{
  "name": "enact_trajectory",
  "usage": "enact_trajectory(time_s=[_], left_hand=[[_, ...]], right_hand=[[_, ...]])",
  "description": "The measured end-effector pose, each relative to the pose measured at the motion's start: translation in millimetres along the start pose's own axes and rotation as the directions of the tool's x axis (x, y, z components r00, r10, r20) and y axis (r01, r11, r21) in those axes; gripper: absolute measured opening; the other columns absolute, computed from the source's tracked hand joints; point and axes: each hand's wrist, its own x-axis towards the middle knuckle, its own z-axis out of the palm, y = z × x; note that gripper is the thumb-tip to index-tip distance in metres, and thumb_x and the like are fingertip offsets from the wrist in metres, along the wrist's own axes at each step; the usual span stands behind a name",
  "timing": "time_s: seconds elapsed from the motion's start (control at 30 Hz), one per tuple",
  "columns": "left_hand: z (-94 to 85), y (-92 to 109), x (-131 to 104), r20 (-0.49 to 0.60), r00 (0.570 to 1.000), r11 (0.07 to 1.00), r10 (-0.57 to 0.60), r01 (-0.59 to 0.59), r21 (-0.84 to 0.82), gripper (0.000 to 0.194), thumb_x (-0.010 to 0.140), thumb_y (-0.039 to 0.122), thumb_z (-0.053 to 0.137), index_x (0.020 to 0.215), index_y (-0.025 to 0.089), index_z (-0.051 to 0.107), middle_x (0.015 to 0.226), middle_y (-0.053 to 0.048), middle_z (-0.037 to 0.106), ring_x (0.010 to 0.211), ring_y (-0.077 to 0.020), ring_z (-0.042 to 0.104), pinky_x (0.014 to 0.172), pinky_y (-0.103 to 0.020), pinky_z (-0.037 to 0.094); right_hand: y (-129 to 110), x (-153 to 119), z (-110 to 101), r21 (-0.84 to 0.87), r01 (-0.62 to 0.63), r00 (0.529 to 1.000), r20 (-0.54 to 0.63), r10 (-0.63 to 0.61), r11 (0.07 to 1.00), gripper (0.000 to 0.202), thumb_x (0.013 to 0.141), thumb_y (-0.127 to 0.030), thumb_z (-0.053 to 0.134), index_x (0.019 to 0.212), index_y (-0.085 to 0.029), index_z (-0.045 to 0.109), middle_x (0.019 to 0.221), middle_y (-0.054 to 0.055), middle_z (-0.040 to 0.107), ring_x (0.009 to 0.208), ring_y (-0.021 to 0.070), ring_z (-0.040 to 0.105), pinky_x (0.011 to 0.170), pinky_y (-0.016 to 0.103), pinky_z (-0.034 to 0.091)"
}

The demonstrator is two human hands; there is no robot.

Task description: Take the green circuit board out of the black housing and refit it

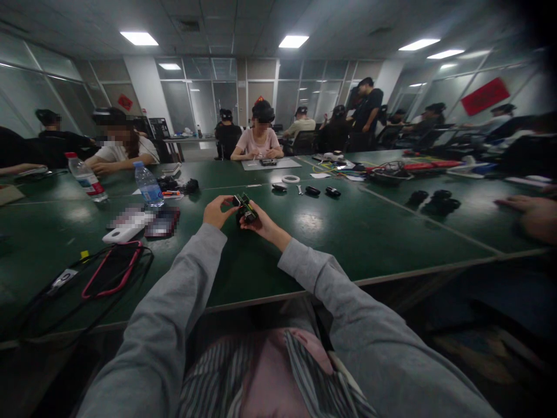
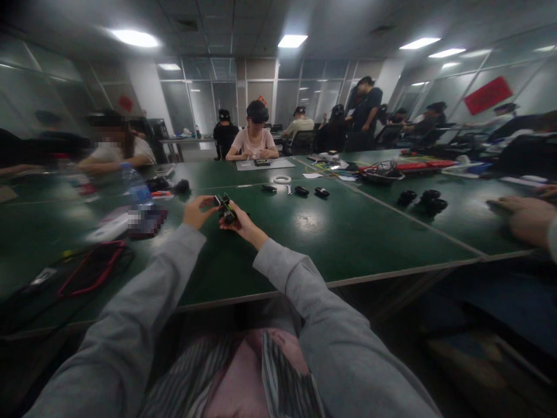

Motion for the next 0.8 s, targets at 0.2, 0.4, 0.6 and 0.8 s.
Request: enact_trajectory(time_s=[0.2,0.4,0.6,0.8], left_hand=[[-1.8,4.2,-2.1,0.005,1.0,0.994,0.009,-0.009,0.105,0.038,0.071,0.039,0.069,0.103,0.02,0.059,0.098,-0.006,0.066,0.083,-0.0177,0.062,0.074,-0.032,0.047],[-2.1,6.8,-4.3,-0.042,0.999,0.979,0.031,-0.022,0.201,0.036,0.072,0.04,0.068,0.101,0.021,0.06,0.095,-0.005,0.066,0.081,-0.0169,0.061,0.073,-0.03,0.046],[-3.1,11.0,-7.7,-0.09,0.986,0.939,0.138,-0.101,0.328,0.033,0.079,0.04,0.061,0.106,0.021,0.06,0.093,-0.004,0.066,0.079,-0.0155,0.06,0.075,-0.028,0.045],[-6.0,15.7,-7.3,-0.069,0.986,0.925,0.152,-0.117,0.362,0.037,0.082,0.041,0.057,0.115,0.024,0.056,0.093,-0.001,0.067,0.07,-0.013,0.059,0.067,-0.025,0.043]], right_hand=[[4.2,3.0,-2.9,-0.076,0.081,0.996,-0.019,-0.083,0.994,0.038,0.09,-0.049,0.043,0.091,-0.014,0.056,0.068,0.005,0.065,0.054,0.0115,0.062,0.05,0.021,0.053],[7.8,2.9,-2.4,-0.15,0.179,0.981,-0.046,-0.188,0.972,0.036,0.081,-0.049,0.058,0.098,-0.019,0.051,0.073,0.002,0.066,0.056,0.0109,0.063,0.051,0.021,0.054],[1.9,-3.8,4.2,-0.201,0.258,0.961,-0.049,-0.272,0.945,0.043,0.07,-0.043,0.071,0.1,-0.021,0.051,0.081,0.0,0.065,0.067,0.0102,0.065,0.063,0.023,0.056],[-7.3,-8.5,7.7,-0.26,0.271,0.959,-0.004,-0.282,0.927,0.047,0.064,-0.042,0.075,0.099,-0.021,0.052,0.082,-0.001,0.064,0.068,0.0114,0.064,0.067,0.027,0.055]])
